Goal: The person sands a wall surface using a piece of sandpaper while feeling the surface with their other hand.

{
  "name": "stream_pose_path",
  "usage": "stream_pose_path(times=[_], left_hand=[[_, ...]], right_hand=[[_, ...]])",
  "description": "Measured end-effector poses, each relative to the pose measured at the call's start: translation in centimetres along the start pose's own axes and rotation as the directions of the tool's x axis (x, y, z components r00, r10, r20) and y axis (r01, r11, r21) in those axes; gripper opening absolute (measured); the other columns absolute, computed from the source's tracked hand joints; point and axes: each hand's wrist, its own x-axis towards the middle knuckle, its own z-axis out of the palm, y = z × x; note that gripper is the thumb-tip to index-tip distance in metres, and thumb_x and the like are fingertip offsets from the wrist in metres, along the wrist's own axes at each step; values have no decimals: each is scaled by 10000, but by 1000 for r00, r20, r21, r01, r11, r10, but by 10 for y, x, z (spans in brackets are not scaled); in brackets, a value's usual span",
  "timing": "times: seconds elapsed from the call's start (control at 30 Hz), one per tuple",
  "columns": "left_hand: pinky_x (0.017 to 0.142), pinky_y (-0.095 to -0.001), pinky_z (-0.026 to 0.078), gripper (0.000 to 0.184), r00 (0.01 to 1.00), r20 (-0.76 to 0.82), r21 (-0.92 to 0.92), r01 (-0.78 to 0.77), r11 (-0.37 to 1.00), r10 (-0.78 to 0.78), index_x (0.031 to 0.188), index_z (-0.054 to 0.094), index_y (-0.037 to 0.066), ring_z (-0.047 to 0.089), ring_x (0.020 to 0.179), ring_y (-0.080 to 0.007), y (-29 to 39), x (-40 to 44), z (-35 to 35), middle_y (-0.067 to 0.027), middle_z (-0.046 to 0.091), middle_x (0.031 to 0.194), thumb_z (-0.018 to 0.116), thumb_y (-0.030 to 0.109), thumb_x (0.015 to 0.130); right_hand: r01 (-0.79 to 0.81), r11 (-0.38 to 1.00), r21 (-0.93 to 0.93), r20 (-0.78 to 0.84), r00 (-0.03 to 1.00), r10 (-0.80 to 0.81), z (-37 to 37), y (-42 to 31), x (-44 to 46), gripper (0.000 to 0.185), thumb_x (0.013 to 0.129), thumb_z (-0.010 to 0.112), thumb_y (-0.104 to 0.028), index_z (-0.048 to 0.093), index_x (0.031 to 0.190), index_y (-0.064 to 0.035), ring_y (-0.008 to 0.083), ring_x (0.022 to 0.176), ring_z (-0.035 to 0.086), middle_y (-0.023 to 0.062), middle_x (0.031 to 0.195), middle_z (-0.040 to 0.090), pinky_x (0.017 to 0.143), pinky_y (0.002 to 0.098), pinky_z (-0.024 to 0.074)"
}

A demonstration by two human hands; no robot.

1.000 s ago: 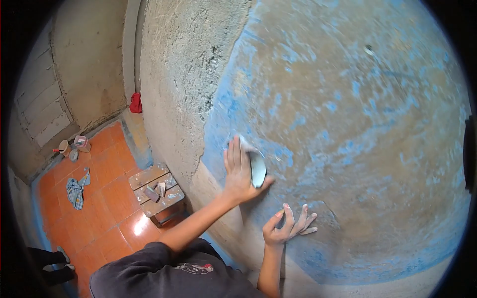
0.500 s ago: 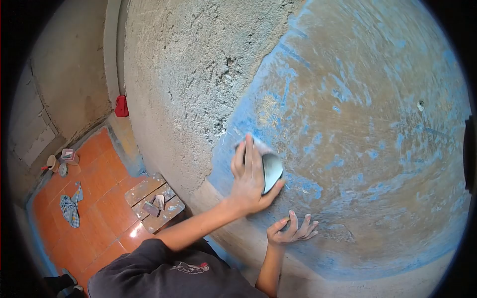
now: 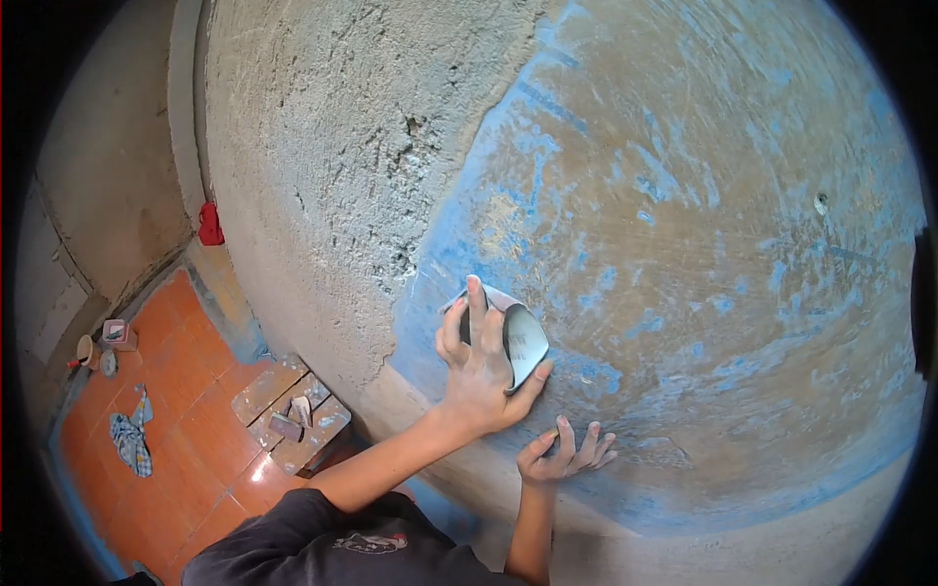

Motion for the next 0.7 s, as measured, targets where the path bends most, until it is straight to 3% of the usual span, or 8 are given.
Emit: stream_pose_path(times=[0.13, 0.23, 0.33, 0.37, 0.57, 0.6, 0.63, 0.7], left_hand=[[1081, -680, 127, 858, 993, 101, 71, 51, 996, -58, 1462, 221, -105, 140, 1382, -593, 15, -39, 17, -440, 143, 1505, 652, 372, 895], [1079, -722, 107, 817, 951, 282, 12, 131, 991, -129, 1430, 271, -148, 122, 1366, -648, 45, -100, 29, -470, 145, 1477, 625, 382, 918], [1078, -733, 90, 808, 844, 510, 2, 191, 982, -165, 1386, 307, -193, 115, 1346, -679, 84, -146, 35, -488, 140, 1459, 611, 397, 926], [1082, -733, 59, 818, 846, 494, -45, 255, 966, -200, 1395, 265, -211, 62, 1348, -693, 92, -145, 40, -495, 104, 1463, 585, 391, 943], [1116, -678, -33, 813, 962, 193, -36, 203, 978, -193, 1430, 117, -220, -75, 1385, -645, 106, -10, 33, -495, -47, 1473, 528, 307, 967], [1121, -669, -52, 817, 966, 152, -52, 218, 974, -209, 1433, 82, -223, -98, 1392, -635, 114, -6, 36, -499, -83, 1470, 520, 285, 967], [1110, -694, 1, 797, 976, 116, 10, 183, 983, -183, 1426, 185, -212, -35, 1374, -667, 118, -31, 55, -498, 32, 1471, 514, 358, 978], [1094, -719, 26, 797, 952, 252, 16, 176, 984, -175, 1416, 212, -209, 10, 1357, -690, 156, -106, 84, -520, 62, 1447, 507, 390, 979]], right_hand=[[-22, 999, 45, 91, 996, 18, -13, 7, -5, 329, 969, 486, -282, 631, 1183, -78, 415, 1448, 261, 186, 1433, 462, 1164, 594, 130], [-41, 998, 40, 118, 992, 36, -32, 29, 4, 381, 969, 486, -293, 615, 1244, -63, 420, 1456, 244, 191, 1444, 457, 1167, 589, 122], [-30, 999, 14, 93, 995, 29, -54, 71, 19, 435, 969, 488, -292, 584, 1306, -34, 426, 1468, 216, 198, 1478, 430, 1180, 570, 94], [-28, 999, -18, 84, 996, 29, -60, 84, 22, 439, 970, 487, -288, 580, 1313, -30, 425, 1470, 211, 200, 1484, 424, 1182, 568, 88], [-87, 990, -107, 96, 991, 97, -99, 152, 10, 436, 1015, 373, -284, 603, 1306, -55, 429, 1478, 181, 205, 1530, 367, 1191, 575, 48], [-86, 989, -122, 92, 991, 97, -105, 164, 7, 436, 1016, 374, -284, 599, 1308, -52, 430, 1478, 179, 208, 1529, 367, 1190, 575, 49], [-83, 987, -136, 87, 992, 95, -111, 176, 3, 437, 1016, 375, -284, 595, 1311, -49, 431, 1478, 177, 211, 1529, 366, 1190, 575, 50], [-87, 981, -171, 73, 992, 101, -120, 198, -2, 440, 1017, 373, -283, 585, 1322, -45, 432, 1479, 171, 220, 1533, 356, 1188, 576, 51]])
